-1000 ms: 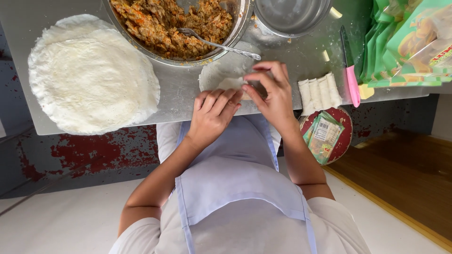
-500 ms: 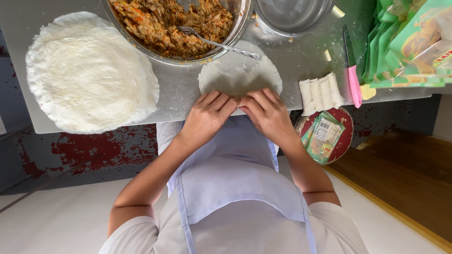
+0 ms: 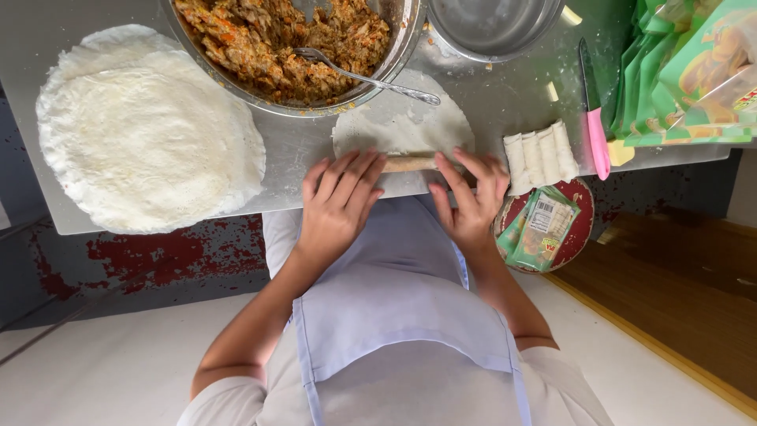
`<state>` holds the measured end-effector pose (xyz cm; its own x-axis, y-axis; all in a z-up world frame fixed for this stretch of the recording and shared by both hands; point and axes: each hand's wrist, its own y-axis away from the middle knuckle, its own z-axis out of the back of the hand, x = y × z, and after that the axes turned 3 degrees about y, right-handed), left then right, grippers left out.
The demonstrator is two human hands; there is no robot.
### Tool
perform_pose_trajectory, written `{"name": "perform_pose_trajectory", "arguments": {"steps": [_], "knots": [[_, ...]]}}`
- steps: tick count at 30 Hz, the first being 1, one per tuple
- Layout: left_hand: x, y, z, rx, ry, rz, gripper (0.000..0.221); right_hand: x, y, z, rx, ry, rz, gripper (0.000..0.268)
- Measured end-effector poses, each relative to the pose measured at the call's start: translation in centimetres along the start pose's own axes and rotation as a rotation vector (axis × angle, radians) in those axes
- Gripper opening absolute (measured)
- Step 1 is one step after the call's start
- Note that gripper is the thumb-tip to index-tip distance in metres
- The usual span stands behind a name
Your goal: The person is assembling spring rolls by portioning filling onto wrappers, rolling them, and then placing the finished rolls into plastic packaging.
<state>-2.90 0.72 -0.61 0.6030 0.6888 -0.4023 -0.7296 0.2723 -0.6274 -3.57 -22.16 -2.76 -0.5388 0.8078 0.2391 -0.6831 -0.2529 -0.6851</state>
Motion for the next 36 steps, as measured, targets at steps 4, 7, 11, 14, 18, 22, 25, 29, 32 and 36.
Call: {"name": "perform_pose_trajectory", "arguments": {"steps": [4, 7, 11, 14, 18, 22, 25, 29, 32, 36], "knots": [[-0.5, 2.7, -0.2, 0.07, -0.084, 0.066, 0.045, 1.4, 2.5, -1.2, 0.051, 0.216, -0.067, 0.062], [-0.4, 2.7, -0.2, 0.166, -0.093, 0.093, 0.049, 2.4, 1.2, -0.8, 0.181, 0.219, -0.12, 0.068], [1.4, 1.0, 0.7, 0.217, 0.021, 0.105, 0.035, 1.6, -1.1, 1.2, 0.271, -0.063, -0.177, 0.049], [3.1, 1.0, 1.8, 0.232, 0.069, 0.148, 0.031, -0.2, -0.2, 2.6, 0.204, 0.005, -0.121, 0.041], [3.7, 0.8, 1.6, 0.113, -0.052, 0.082, 0.007, -1.0, -0.5, 2.9, 0.083, 0.222, -0.09, 0.02], [3.7, -0.9, 0.9, 0.017, -0.089, -0.099, 0.018, -1.1, -1.3, 1.5, 0.065, 0.182, 0.019, 0.007], [2.5, -2.5, 0.5, 0.005, -0.081, -0.225, 0.018, -0.1, -0.8, -0.5, 0.049, 0.139, 0.079, 0.009], [1.1, -4.0, 1.2, 0.012, 0.014, -0.288, 0.016, 3.0, -4.9, -0.3, -0.008, -0.126, 0.038, 0.016], [0.9, -3.8, 1.5, 0.084, 0.162, -0.154, 0.012, 2.3, -3.7, -0.6, -0.007, -0.362, -0.132, 0.044], [1.2, -3.8, 1.4, 0.101, 0.209, -0.138, 0.008, 2.4, -4.8, -0.4, 0.02, -0.378, -0.179, 0.016]]}}
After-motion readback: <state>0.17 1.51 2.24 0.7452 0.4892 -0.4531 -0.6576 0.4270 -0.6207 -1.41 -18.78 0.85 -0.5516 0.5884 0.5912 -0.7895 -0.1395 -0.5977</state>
